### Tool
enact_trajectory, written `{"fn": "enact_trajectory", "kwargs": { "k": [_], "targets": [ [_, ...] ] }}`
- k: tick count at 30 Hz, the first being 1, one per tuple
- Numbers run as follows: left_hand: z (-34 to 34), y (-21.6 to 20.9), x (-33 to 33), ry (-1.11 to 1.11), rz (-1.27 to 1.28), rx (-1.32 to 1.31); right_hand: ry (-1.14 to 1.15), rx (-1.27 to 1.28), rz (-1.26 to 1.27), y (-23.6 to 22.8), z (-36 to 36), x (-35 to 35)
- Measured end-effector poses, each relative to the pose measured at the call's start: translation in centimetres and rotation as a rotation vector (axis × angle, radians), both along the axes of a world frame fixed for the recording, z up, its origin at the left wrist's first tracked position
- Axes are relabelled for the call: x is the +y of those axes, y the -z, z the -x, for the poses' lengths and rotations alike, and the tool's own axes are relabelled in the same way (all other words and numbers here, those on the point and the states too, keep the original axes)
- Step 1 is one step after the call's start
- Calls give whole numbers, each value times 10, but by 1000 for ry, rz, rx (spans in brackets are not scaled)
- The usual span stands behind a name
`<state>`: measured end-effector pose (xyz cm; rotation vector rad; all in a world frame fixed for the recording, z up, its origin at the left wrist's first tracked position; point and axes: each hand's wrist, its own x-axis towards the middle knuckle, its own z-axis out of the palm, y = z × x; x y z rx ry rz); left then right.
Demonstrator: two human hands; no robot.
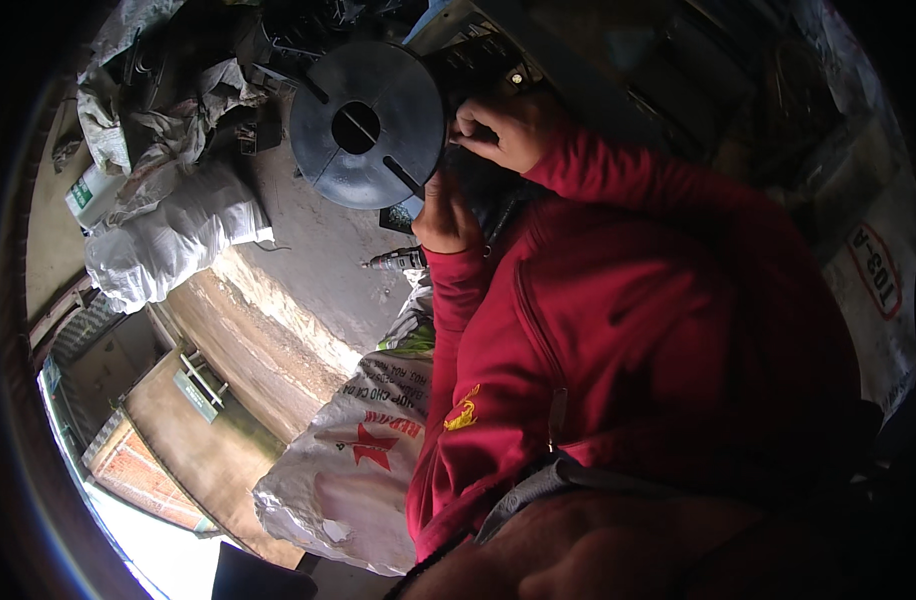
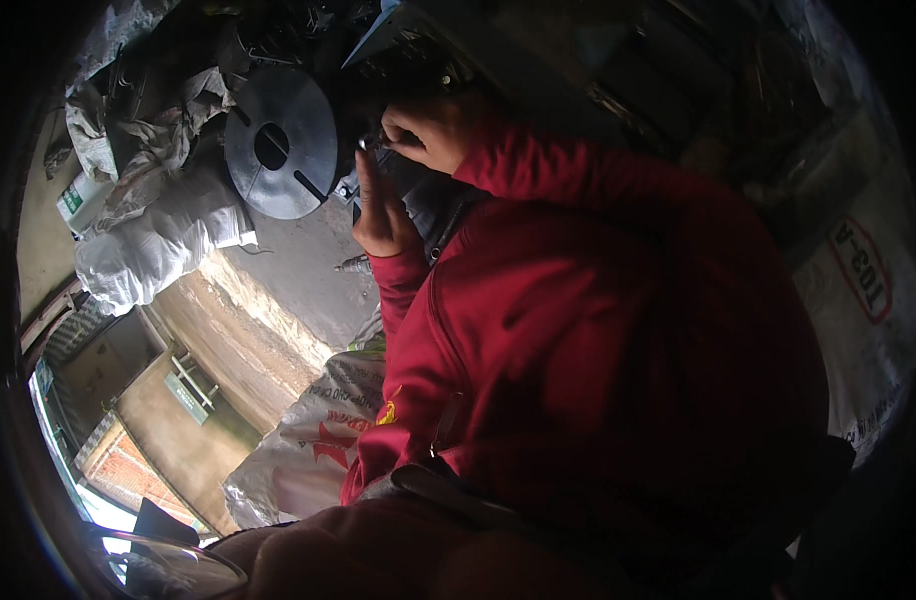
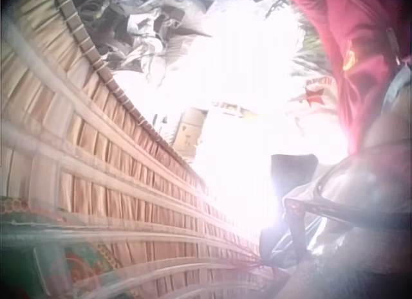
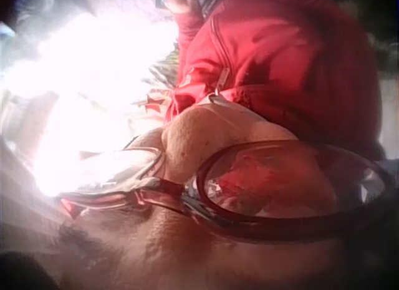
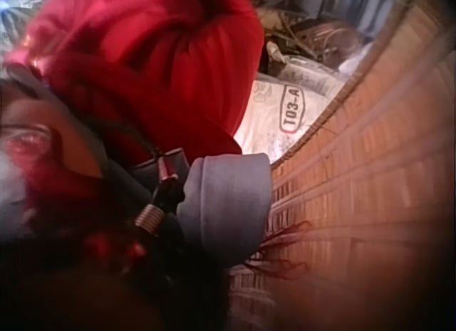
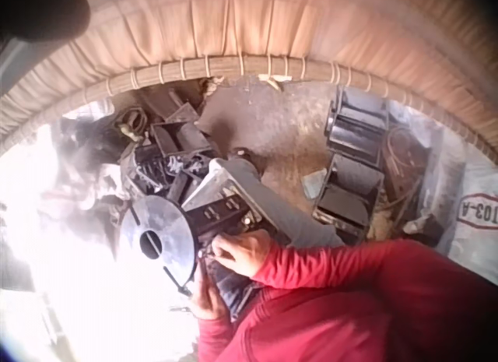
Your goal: The person uses a wrench to tighten bolts on a circular metal component mounted on a larger machine. They repeatedly adjust the wrench and reposition their hands to apply torque to different fasteners on the assembly.
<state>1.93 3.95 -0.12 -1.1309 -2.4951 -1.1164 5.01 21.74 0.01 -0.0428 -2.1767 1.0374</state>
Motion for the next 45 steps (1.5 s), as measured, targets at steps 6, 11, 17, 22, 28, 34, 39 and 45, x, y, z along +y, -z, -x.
{"fn": "enact_trajectory", "kwargs": {
  "k": [6,11,17,22,28,34,39,45],
  "targets": [
    [-8,-20,-9,45,-155,-121,-13,22,58,11,-1,-2],
    [-6,-3,6,44,-13,-80,-32,-42,15,4,-2,2],
    [-10,-26,-9,-3,-184,-192,-62,27,45,4,0,-1],
    [-15,-20,-12,-67,-200,-357,-99,34,-70,10,6,-3],
    [-9,-24,-9,28,-85,-50,19,41,-119,-12,2,-2],
    [-8,-26,-1,2,-102,-55,27,77,-114,-6,5,-5],
    [-6,-35,-3,43,-234,-186,33,26,-122,-4,1,-3],
    [-6,-14,0,-3,-162,-156,3,17,-48,-3,6,-4]
  ]
}}
